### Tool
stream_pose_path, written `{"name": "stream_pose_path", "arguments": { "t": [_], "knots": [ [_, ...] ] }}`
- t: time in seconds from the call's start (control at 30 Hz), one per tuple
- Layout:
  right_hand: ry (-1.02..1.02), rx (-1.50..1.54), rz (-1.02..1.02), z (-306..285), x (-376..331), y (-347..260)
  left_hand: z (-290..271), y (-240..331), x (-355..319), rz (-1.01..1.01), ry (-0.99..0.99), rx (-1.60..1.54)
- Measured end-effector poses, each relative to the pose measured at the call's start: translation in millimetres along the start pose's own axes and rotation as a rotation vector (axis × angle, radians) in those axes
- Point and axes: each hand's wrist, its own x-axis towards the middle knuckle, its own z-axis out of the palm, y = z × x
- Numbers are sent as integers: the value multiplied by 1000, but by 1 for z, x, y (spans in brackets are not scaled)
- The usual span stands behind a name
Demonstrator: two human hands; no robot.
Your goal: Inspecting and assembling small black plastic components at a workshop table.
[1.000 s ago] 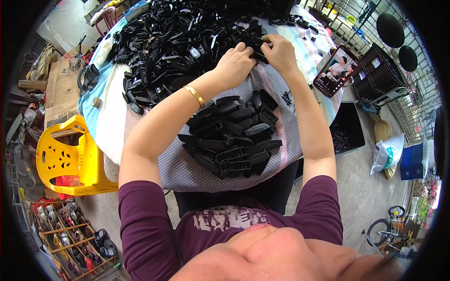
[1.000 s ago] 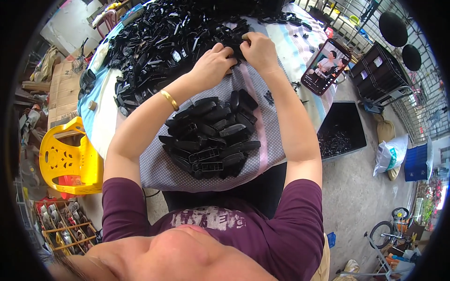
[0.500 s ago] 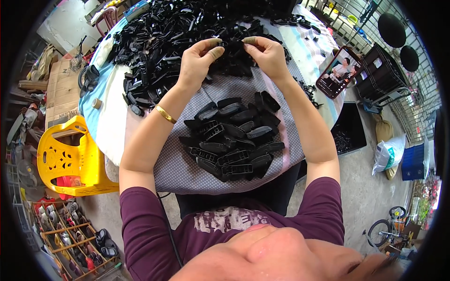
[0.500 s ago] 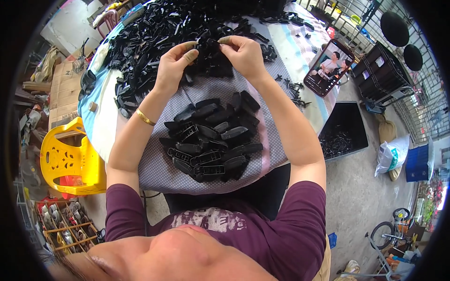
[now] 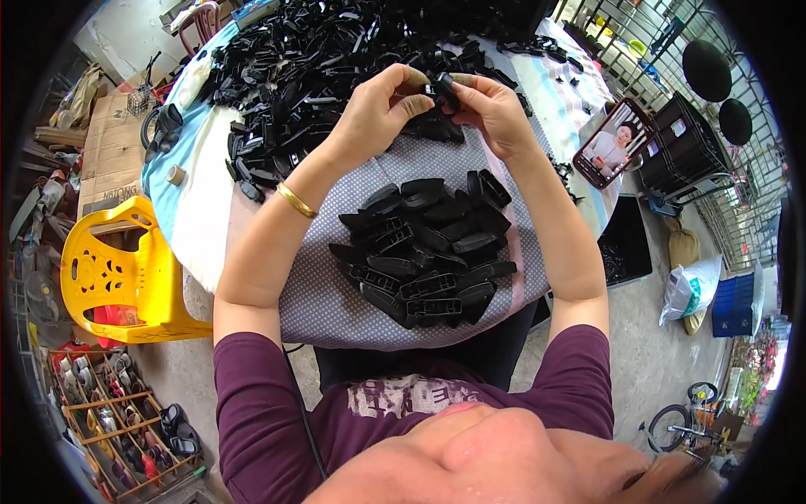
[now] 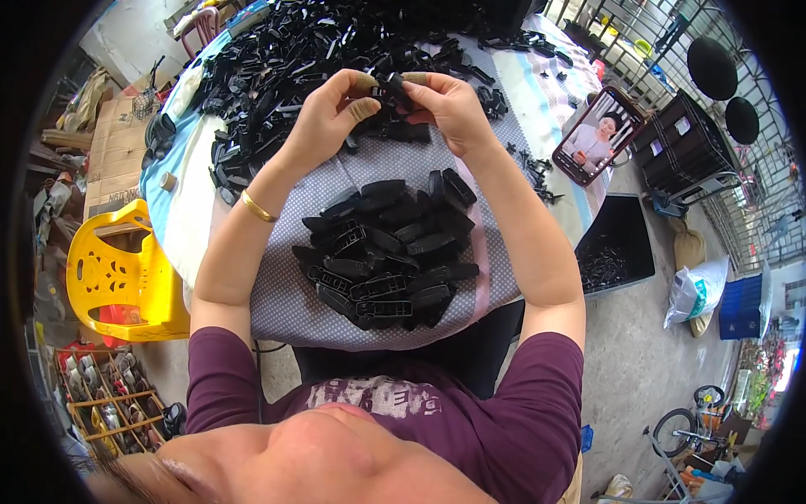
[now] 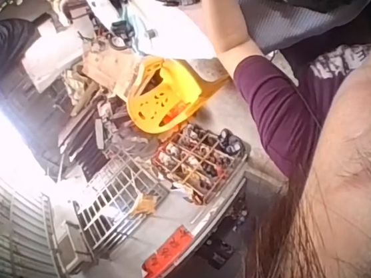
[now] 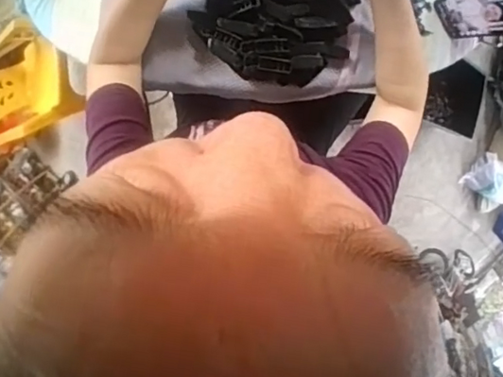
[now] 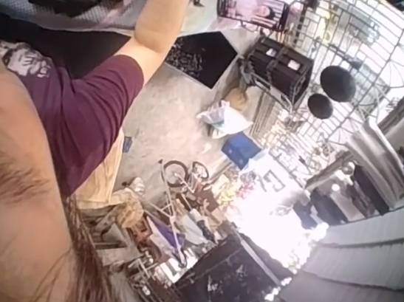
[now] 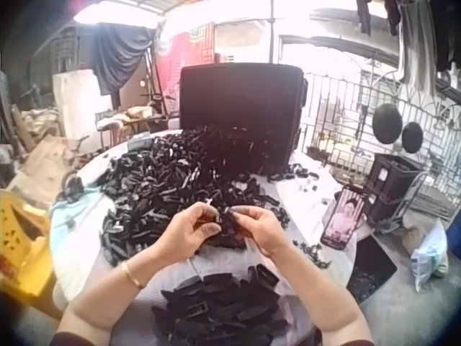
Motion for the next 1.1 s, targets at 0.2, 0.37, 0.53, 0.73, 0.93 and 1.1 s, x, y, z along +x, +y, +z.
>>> {"name": "stream_pose_path", "arguments": {
  "t": [0.2, 0.37, 0.53, 0.73, 0.93, 1.1],
  "knots": [
    [-94, -294, -235, 17, -10, -3, -14, 1, 3, -82, -6, -101],
    [-63, -23, -129, 4, 0, -1, -12, 0, 1, -185, -170, -198],
    [125, -172, -306, 5, -1, -8, -12, -23, 5, 163, 171, 339],
    [26, -528, -489, 22, -12, 2, -8, -17, 2, -87, 115, -227],
    [109, -681, -630, 30, -17, 2, -4, -12, -1, -181, 181, -378],
    [120, -781, -717, 31, -16, 6, 0, -17, -1, -190, 199, -481]
  ]
}}
